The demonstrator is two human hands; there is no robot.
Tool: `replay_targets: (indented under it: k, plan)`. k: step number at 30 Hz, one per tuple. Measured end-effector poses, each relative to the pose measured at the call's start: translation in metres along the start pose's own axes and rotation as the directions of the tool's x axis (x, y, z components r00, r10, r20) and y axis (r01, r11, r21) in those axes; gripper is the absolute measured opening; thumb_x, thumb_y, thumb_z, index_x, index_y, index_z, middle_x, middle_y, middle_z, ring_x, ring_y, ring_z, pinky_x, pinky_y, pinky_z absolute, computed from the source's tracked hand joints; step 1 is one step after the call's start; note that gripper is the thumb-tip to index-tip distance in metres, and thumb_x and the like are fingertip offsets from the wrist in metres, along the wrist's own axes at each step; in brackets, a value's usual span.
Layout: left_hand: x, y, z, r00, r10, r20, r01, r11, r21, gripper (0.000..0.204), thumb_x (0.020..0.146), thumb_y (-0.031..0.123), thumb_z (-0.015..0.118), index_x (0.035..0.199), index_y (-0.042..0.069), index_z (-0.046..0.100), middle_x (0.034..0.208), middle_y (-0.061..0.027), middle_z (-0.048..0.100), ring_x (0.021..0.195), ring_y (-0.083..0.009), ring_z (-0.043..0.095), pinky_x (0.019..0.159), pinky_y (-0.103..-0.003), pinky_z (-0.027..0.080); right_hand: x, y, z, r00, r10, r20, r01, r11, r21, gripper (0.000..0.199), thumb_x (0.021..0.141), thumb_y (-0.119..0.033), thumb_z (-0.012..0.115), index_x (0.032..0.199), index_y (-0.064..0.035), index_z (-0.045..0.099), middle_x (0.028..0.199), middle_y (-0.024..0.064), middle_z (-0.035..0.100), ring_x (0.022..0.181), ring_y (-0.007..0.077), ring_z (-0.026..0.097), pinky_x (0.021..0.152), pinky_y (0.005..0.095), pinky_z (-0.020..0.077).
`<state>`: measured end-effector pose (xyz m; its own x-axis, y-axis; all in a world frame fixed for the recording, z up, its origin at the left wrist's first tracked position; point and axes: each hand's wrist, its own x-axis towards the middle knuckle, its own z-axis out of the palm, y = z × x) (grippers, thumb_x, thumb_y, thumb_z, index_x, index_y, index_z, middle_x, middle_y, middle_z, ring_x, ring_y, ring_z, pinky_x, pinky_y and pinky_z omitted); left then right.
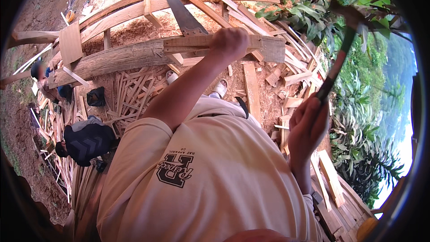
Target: The person assembles a small wooden frame using a hammer and nails. They position wooden pieces on a workbench, hammer nails into the joints, and inspect the alignment of the frame. The person handles the wood and hammer directly to construct the structure.
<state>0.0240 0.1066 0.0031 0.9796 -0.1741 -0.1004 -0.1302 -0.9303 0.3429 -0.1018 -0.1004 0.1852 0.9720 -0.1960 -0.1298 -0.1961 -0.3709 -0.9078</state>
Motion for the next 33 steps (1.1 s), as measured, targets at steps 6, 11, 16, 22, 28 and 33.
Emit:
replay_targets:
  k: [6, 11, 16, 22, 28, 33]
  plan:
    - [0.002, 0.004, 0.003, 0.997, 0.071, -0.008, -0.070, 0.994, 0.082, 0.018, 0.092, 0.015, 0.059, 0.084, 0.005, 0.071, 0.077, -0.0167, 0.074, 0.071, -0.0284, 0.077, 0.059, -0.043, 0.064, 0.010, 0.103, 0.023, 0.976, 0.039, 0.216, 0.114, 0.753, -0.648, 0.030, 0.112, -0.029, 0.049, 0.102, -0.0018, 0.056, 0.064, 0.0112, 0.056, 0.053, 0.0161, 0.054, 0.046, 0.0390, 0.0368]
    - [0.001, -0.002, 0.002, 0.997, 0.026, -0.067, -0.025, 1.000, 0.015, 0.011, 0.082, 0.015, 0.066, 0.084, 0.004, 0.070, 0.074, -0.0158, 0.073, 0.067, -0.0296, 0.077, 0.060, -0.041, 0.062, 0.022, 0.042, -0.009, 0.994, 0.094, 0.048, -0.080, 0.966, -0.244, 0.027, 0.111, -0.027, 0.051, 0.103, -0.0022, 0.056, 0.063, 0.0066, 0.052, 0.051, 0.0146, 0.052, 0.045, 0.0349, 0.0368]
    - [-0.001, 0.005, 0.000, 0.999, 0.046, -0.001, -0.046, 0.999, 0.030, 0.012, 0.082, 0.015, 0.067, 0.085, 0.004, 0.070, 0.075, -0.0156, 0.073, 0.068, -0.0294, 0.077, 0.060, -0.041, 0.063, 0.003, 0.053, 0.003, 0.984, -0.146, -0.103, 0.131, 0.982, -0.138, 0.025, 0.112, -0.028, 0.049, 0.104, -0.0038, 0.051, 0.069, 0.0053, 0.057, 0.051, 0.0166, 0.055, 0.046, 0.0339, 0.0411]
    - [-0.002, 0.000, 0.006, 0.998, 0.035, -0.055, -0.032, 0.998, 0.048, 0.011, 0.081, 0.014, 0.069, 0.084, 0.004, 0.069, 0.074, -0.0162, 0.073, 0.068, -0.0287, 0.077, 0.059, -0.041, 0.063, 0.023, 0.048, 0.019, 0.969, 0.128, 0.211, 0.008, 0.838, -0.546, 0.029, 0.110, -0.024, 0.051, 0.098, 0.0025, 0.054, 0.068, 0.0245, 0.061, 0.059, 0.0417, 0.060, 0.056, 0.0507, 0.0446]
    - [-0.002, 0.002, 0.004, 0.995, 0.066, -0.075, -0.064, 0.998, 0.027, 0.012, 0.087, 0.012, 0.063, 0.079, 0.006, 0.070, 0.072, -0.0149, 0.072, 0.065, -0.0267, 0.076, 0.056, -0.041, 0.062, 0.003, 0.021, 0.007, 0.974, -0.145, -0.174, 0.161, 0.984, 0.081, 0.024, 0.111, -0.024, 0.048, 0.099, -0.0041, 0.053, 0.067, 0.0013, 0.043, 0.050, 0.0065, 0.041, 0.041, 0.0303, 0.0310]
    - [0.003, 0.006, -0.003, 0.989, 0.104, -0.108, -0.092, 0.989, 0.116, 0.011, 0.086, 0.011, 0.064, 0.080, 0.005, 0.071, 0.072, -0.0143, 0.072, 0.065, -0.0264, 0.076, 0.056, -0.041, 0.063, 0.015, 0.095, 0.038, 0.951, 0.147, 0.273, 0.053, 0.791, -0.610, 0.033, 0.110, -0.025, 0.052, 0.093, 0.0039, 0.052, 0.073, 0.0317, 0.063, 0.072, 0.0553, 0.062, 0.063, 0.0575, 0.0447]
